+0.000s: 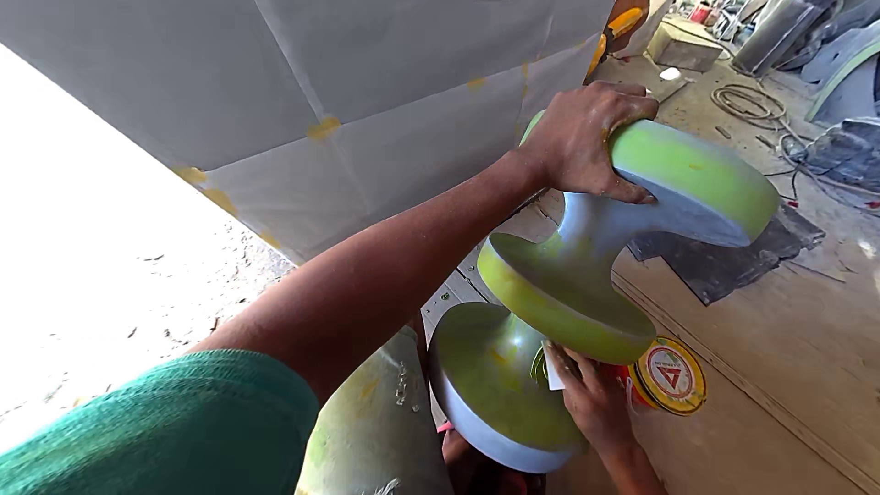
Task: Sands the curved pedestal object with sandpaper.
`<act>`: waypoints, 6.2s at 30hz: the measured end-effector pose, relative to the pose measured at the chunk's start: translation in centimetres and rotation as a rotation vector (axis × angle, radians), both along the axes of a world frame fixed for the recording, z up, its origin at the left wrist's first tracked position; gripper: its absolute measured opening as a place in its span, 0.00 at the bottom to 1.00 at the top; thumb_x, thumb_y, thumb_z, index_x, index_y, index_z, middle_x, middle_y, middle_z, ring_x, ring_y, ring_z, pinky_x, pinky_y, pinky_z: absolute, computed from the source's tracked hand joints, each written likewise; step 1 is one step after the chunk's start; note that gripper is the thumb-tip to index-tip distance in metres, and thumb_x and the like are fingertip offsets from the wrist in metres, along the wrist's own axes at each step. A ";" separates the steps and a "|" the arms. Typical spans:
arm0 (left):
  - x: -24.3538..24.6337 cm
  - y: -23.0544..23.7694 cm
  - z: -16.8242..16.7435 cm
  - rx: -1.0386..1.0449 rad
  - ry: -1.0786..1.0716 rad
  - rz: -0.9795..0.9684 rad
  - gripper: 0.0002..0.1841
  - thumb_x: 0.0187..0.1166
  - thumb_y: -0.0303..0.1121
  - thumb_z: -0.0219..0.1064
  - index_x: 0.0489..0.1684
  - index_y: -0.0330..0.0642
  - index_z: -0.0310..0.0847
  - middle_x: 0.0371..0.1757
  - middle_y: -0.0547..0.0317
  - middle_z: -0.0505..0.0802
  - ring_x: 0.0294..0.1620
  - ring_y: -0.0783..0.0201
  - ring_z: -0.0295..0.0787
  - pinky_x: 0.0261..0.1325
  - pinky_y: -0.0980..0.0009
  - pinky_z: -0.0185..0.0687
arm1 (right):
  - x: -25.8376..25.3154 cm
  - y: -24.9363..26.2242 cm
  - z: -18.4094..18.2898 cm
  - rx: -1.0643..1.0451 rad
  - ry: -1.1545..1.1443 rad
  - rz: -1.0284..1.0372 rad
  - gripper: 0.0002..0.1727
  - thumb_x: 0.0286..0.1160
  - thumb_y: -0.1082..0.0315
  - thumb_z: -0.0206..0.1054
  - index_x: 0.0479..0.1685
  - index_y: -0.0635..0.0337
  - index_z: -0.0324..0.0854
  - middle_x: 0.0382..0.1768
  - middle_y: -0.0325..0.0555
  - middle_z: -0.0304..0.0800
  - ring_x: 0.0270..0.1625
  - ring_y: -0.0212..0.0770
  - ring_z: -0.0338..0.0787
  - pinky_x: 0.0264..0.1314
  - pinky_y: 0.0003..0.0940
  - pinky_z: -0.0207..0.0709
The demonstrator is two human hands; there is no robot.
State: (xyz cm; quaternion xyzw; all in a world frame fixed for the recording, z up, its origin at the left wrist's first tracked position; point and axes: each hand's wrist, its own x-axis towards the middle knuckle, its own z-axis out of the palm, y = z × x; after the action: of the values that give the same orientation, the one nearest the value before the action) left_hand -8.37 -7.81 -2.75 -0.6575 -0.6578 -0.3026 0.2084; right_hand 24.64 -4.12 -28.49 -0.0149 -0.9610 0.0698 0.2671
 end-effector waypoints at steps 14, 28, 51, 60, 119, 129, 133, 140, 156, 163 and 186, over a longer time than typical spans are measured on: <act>0.0 0.0 0.0 -0.010 -0.009 0.006 0.37 0.44 0.77 0.73 0.37 0.52 0.86 0.37 0.67 0.88 0.38 0.64 0.87 0.32 0.56 0.78 | -0.6 -0.8 -0.2 0.025 -0.102 0.014 0.36 0.64 0.80 0.65 0.76 0.37 0.83 0.64 0.54 0.87 0.58 0.51 0.92 0.48 0.38 0.90; 0.5 -0.6 0.0 0.023 0.023 -0.032 0.38 0.44 0.77 0.73 0.36 0.51 0.86 0.36 0.66 0.88 0.37 0.64 0.87 0.32 0.56 0.77 | 0.2 1.7 5.1 -0.518 -0.854 0.393 0.27 0.79 0.67 0.59 0.70 0.21 0.85 0.64 0.33 0.87 0.63 0.33 0.87 0.62 0.41 0.85; -2.7 -1.6 -1.0 0.096 -0.027 -0.093 0.39 0.47 0.76 0.76 0.37 0.47 0.88 0.37 0.64 0.89 0.39 0.67 0.87 0.38 0.61 0.82 | 2.1 5.4 2.0 -0.148 -0.634 0.305 0.23 0.74 0.63 0.62 0.66 0.29 0.88 0.58 0.35 0.90 0.57 0.38 0.91 0.55 0.41 0.88; -4.1 -1.0 -1.3 0.092 -0.040 -0.068 0.39 0.47 0.76 0.76 0.37 0.46 0.88 0.37 0.63 0.90 0.40 0.66 0.87 0.39 0.61 0.83 | -0.7 0.6 0.8 -0.106 0.096 -0.024 0.25 0.72 0.71 0.64 0.68 0.42 0.90 0.62 0.52 0.92 0.52 0.46 0.96 0.46 0.38 0.91; -4.9 -4.2 -1.9 0.156 -0.046 -0.103 0.39 0.50 0.73 0.78 0.37 0.41 0.87 0.37 0.60 0.90 0.40 0.69 0.86 0.43 0.68 0.81 | 0.7 6.1 1.4 -0.414 -0.497 0.386 0.19 0.79 0.60 0.64 0.66 0.32 0.88 0.57 0.36 0.91 0.59 0.33 0.90 0.61 0.37 0.86; -4.7 -4.3 -1.9 0.161 -0.065 -0.096 0.38 0.51 0.72 0.79 0.37 0.42 0.86 0.37 0.62 0.90 0.40 0.71 0.86 0.43 0.70 0.81 | -0.9 4.7 -2.7 -0.716 -0.243 0.397 0.21 0.79 0.70 0.60 0.65 0.41 0.91 0.67 0.39 0.90 0.72 0.35 0.86 0.77 0.36 0.81; -4.5 -4.2 -1.9 0.158 -0.062 -0.096 0.38 0.50 0.73 0.78 0.37 0.42 0.86 0.37 0.62 0.89 0.40 0.72 0.85 0.42 0.70 0.80 | -0.2 6.2 -1.4 -0.586 -0.453 0.474 0.23 0.79 0.69 0.61 0.68 0.35 0.89 0.65 0.36 0.90 0.69 0.33 0.87 0.72 0.34 0.82; -4.1 -3.7 -1.7 0.153 -0.029 -0.087 0.39 0.50 0.73 0.78 0.37 0.42 0.87 0.36 0.60 0.89 0.39 0.68 0.85 0.42 0.67 0.80 | -0.3 6.7 -0.9 -0.667 -0.201 0.398 0.15 0.79 0.65 0.66 0.59 0.44 0.93 0.57 0.37 0.96 0.62 0.31 0.91 0.69 0.35 0.85; -3.9 -3.6 -1.6 0.143 -0.050 -0.099 0.37 0.49 0.71 0.79 0.36 0.42 0.88 0.36 0.60 0.90 0.38 0.68 0.86 0.41 0.67 0.82 | -0.6 4.5 -3.0 -0.252 -0.270 0.245 0.20 0.75 0.65 0.66 0.63 0.37 0.92 0.53 0.41 0.94 0.50 0.38 0.94 0.49 0.37 0.90; -3.8 -3.4 -1.5 0.129 -0.060 -0.084 0.38 0.48 0.72 0.79 0.38 0.43 0.88 0.38 0.61 0.90 0.39 0.68 0.87 0.40 0.65 0.82 | 0.5 6.0 -2.5 -0.226 0.028 0.210 0.23 0.70 0.67 0.67 0.64 0.38 0.91 0.59 0.49 0.93 0.58 0.38 0.94 0.58 0.31 0.88; -2.9 -2.8 -1.2 0.118 -0.046 -0.084 0.39 0.47 0.75 0.76 0.38 0.45 0.88 0.37 0.63 0.90 0.39 0.67 0.87 0.39 0.62 0.82 | -0.5 3.5 2.5 -0.413 -0.693 0.435 0.35 0.68 0.75 0.63 0.71 0.20 0.84 0.67 0.36 0.86 0.70 0.37 0.85 0.69 0.40 0.83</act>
State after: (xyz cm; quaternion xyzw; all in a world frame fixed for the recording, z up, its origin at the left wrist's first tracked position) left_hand -11.23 -10.60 -3.97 -0.6639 -0.6153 -0.3643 0.2189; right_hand 24.16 -0.60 -25.99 0.1118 -0.9404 0.3054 -0.0996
